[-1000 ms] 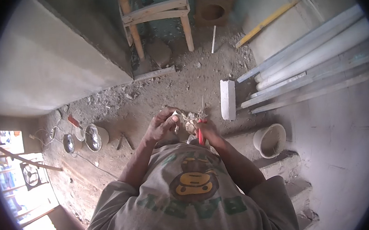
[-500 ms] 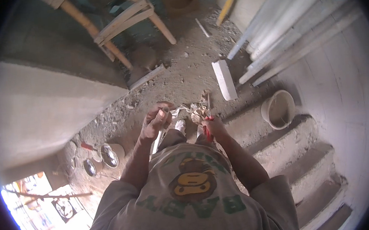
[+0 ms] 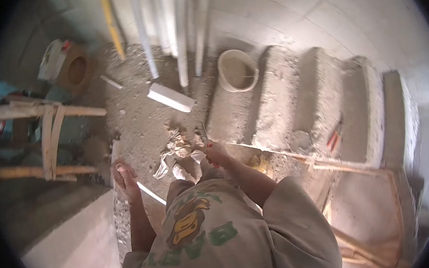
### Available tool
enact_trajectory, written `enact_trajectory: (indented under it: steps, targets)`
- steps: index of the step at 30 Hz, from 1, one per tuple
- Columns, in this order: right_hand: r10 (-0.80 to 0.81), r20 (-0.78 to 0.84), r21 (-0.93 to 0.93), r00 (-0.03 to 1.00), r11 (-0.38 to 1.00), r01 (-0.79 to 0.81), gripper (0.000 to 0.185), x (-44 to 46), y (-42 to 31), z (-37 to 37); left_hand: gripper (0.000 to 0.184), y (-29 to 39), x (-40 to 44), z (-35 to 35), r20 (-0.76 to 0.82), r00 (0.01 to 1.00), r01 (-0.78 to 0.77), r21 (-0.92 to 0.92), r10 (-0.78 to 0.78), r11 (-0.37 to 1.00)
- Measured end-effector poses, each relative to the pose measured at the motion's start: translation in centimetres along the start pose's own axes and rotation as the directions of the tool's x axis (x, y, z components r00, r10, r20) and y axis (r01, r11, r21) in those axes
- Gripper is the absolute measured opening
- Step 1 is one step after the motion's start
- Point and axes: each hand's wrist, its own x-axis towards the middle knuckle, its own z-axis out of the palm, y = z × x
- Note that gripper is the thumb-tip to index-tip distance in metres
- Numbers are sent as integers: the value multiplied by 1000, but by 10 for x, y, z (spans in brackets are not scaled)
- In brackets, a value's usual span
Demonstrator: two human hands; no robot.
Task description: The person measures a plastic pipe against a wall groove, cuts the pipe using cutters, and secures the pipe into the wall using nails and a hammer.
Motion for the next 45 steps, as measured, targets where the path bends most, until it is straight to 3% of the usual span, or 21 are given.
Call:
enact_trajectory:
  steps: [5, 6, 9, 12, 18, 20, 21, 22, 23, 24, 25, 27, 29, 31, 34, 37, 39, 40, 41, 42, 45]
  targets:
    - [101, -222, 107, 970, 991, -78, 10, -12, 69, -21, 36, -63, 19, -4, -140, 969, -169, 218, 202, 961]
    - [128, -237, 114, 963, 988, -103, 8, -20, 78, -26, 35, -45, 20, 3, -139, 990, 19, 88, -7, 996]
    - [161, -236, 62, 958, 987, -150, 8, -53, 90, -42, 34, -47, 35, 5, -38, 997, -60, 35, 61, 998]
    - [217, -320, 203, 922, 967, -157, 7, -75, 99, -48, 31, -34, 38, 9, 14, 1000, 16, -61, -15, 998]
    - [265, -304, 416, 915, 901, -123, 12, -52, 152, -96, 25, 15, 37, 20, 69, 998, 11, -163, 1, 987]
    - [308, -371, 376, 876, 913, -161, 14, -12, 196, -130, 23, 39, 32, 31, 94, 992, -62, -193, 81, 979]
    - [211, -269, 360, 940, 927, -105, 14, -7, 206, -150, 23, 53, 28, 40, 96, 984, -131, -170, 149, 977]
    - [290, -254, 496, 923, 858, -133, 13, 19, 228, -174, 24, 68, 24, 52, 106, 971, -201, -144, 217, 969]
    - [271, -354, 305, 895, 938, -164, 9, 52, 260, -202, 26, 80, 20, 64, 111, 976, -171, -149, 188, 974]
    - [252, -424, 233, 870, 958, -164, 8, 27, 212, -211, 27, 90, 15, 78, 129, 979, -137, -157, 158, 978]
    - [88, -501, -117, 861, 979, -168, 14, 100, 297, -256, 29, 96, 12, 95, 153, 977, -124, -153, 147, 980]
    - [218, -460, 81, 861, 976, -204, 24, 69, 248, -272, 32, 104, 4, 122, 206, 972, -92, -125, 116, 988]
    - [268, -542, 55, 796, 957, -284, 32, 46, 200, -284, 34, 111, -2, 143, 244, 966, -65, -83, 84, 994]
    - [-86, -672, -498, 736, 788, -363, 44, 108, 263, -337, 33, 118, -9, 159, 233, 967, -82, -107, 105, 991]
    - [-224, -830, -510, 511, 676, -532, 59, 91, 236, -337, 30, 121, -20, 170, 229, 971, -40, -109, 64, 993]
    - [-180, -661, -544, 728, 783, -301, 60, 79, 158, -317, 32, 123, -21, 185, 231, 973, 32, -99, -8, 995]
    - [-341, -430, -286, 836, 930, 232, 52, 85, 113, -274, 35, 126, -20, 201, 229, 971, 72, -7, -68, 997]
    - [-535, -255, -195, 805, 844, 500, 39, 45, 57, -243, 37, 131, -20, 210, 225, 969, 88, 85, -106, 992]
    - [-733, -219, -182, 644, 679, 711, 43, 41, 35, -212, 38, 134, -22, 217, 217, 965, 111, 180, -149, 977]
    - [-718, -121, -15, 685, 692, 722, 41, -22, -28, -184, 42, 136, -23, 221, 241, 949, 156, 202, -203, 967]
    - [-923, 27, 85, 383, 384, 919, 41, -90, -107, -134, 47, 114, -29, 221, 221, 969, 55, 229, -107, 972]
